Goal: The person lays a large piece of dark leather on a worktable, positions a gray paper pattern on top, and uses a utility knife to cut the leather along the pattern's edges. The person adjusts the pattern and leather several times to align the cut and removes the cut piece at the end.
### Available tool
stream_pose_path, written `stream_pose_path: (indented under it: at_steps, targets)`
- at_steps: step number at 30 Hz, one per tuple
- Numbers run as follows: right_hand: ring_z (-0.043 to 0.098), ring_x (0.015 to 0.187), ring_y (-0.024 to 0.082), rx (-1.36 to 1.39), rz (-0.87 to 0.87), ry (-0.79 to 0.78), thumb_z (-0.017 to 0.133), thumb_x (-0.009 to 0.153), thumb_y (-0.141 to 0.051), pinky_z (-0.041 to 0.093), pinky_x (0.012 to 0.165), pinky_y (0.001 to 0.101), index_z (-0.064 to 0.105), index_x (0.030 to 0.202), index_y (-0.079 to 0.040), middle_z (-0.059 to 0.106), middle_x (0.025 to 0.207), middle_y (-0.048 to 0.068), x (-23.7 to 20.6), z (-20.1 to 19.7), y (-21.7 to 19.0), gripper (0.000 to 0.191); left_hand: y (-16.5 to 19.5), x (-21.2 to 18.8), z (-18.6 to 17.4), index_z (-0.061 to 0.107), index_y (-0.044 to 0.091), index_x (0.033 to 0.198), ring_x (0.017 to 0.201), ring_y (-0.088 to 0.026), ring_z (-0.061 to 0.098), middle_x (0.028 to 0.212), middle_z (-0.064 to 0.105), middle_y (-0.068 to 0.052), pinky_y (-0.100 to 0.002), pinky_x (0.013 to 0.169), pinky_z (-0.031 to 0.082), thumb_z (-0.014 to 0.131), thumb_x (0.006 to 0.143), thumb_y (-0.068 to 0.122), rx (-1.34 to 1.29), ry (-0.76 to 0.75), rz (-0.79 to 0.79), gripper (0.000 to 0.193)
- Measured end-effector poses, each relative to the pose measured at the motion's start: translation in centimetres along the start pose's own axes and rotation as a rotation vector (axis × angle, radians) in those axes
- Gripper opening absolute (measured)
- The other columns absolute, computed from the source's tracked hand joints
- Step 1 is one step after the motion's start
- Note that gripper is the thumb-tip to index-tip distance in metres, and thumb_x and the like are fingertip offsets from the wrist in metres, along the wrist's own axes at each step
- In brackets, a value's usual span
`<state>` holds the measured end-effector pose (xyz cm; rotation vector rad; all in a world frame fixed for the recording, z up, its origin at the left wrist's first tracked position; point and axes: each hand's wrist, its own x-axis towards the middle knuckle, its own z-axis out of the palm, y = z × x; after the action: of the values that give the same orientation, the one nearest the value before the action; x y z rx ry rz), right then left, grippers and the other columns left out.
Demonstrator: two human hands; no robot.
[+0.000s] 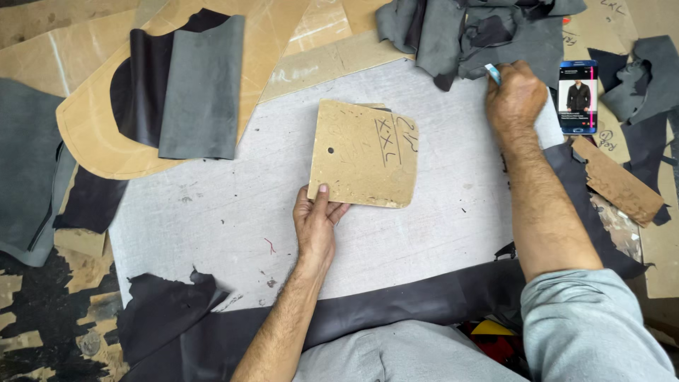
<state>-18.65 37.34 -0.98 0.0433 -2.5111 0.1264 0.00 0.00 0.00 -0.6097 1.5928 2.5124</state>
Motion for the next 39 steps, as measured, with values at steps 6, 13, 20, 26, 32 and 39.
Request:
stream_pose_path:
  at_steps: [6,13,20,26,32,39]
  targets:
    - [0.071,0.075,0.024,0.094,-0.032,0.038,0.082,0.105,-0.014,0.058,0.064,0.0367,0.075,0.097,-0.002,0.072,0.089,0.012,-0.6,-6.9,-4.0,0.016,1.1,-0.4,-0.6,0.047,0.006,0.120,0.094,-0.020,0.075,0.106,0.066,-0.016,-0.036,0.076,0.064,0.041,0.109,0.026,0.082,-0.009,0.008,0.024]
    - [0.077,0.084,0.019,0.444,-0.338,-0.340,0.083,0.083,-0.030,0.063,0.066,0.0285,0.079,0.110,-0.013,0.076,0.121,0.008,-6.4,-12.8,-13.9,0.032,1.5,0.5,1.6,0.045,0.009,0.135,0.115,-0.020,0.062,0.123,0.058,-0.015,-0.043,0.097,0.058,0.044,0.107,0.031,0.051,-0.005,-0.060,0.037]
    - [0.074,0.102,0.028,0.450,0.081,-0.391,0.084,0.083,-0.034,0.063,0.077,0.0330,0.075,0.125,-0.014,0.062,0.142,0.018,-10.4,-11.6,-16.7,0.048,1.8,-0.1,3.3,0.022,0.014,0.149,0.138,-0.027,0.045,0.136,0.046,-0.020,-0.047,0.119,0.040,0.070,0.091,0.011,0.058,-0.024,-0.070,0.075]
    - [0.069,0.115,0.027,0.656,0.189,-0.519,0.081,0.083,-0.027,0.062,0.087,0.0333,0.074,0.125,-0.016,0.054,0.152,0.017,-12.0,-10.7,-15.7,0.044,1.9,0.6,5.8,0.018,0.016,0.150,0.138,-0.025,0.044,0.141,0.043,-0.016,-0.049,0.116,0.042,0.068,0.083,-0.003,-0.036,-0.059,0.008,0.086]
    - [0.064,0.127,0.031,0.832,0.171,-0.488,0.078,0.089,-0.018,0.062,0.095,0.0368,0.074,0.122,-0.013,0.056,0.150,0.019,-11.7,-9.7,-14.4,0.034,0.4,2.0,6.0,0.026,0.012,0.149,0.139,-0.026,0.045,0.140,0.046,-0.018,-0.048,0.115,0.042,0.065,0.087,-0.004,-0.053,-0.044,-0.039,0.076]
    - [0.070,0.119,0.026,1.109,0.431,-0.279,0.072,0.099,-0.013,0.063,0.096,0.0350,0.070,0.123,-0.003,0.068,0.136,0.016,-11.8,-9.7,-13.7,0.025,0.3,1.7,3.6,0.042,0.011,0.148,0.136,-0.027,0.049,0.140,0.054,-0.014,-0.054,0.115,0.043,0.065,0.087,-0.005,-0.162,-0.068,0.092,0.068]
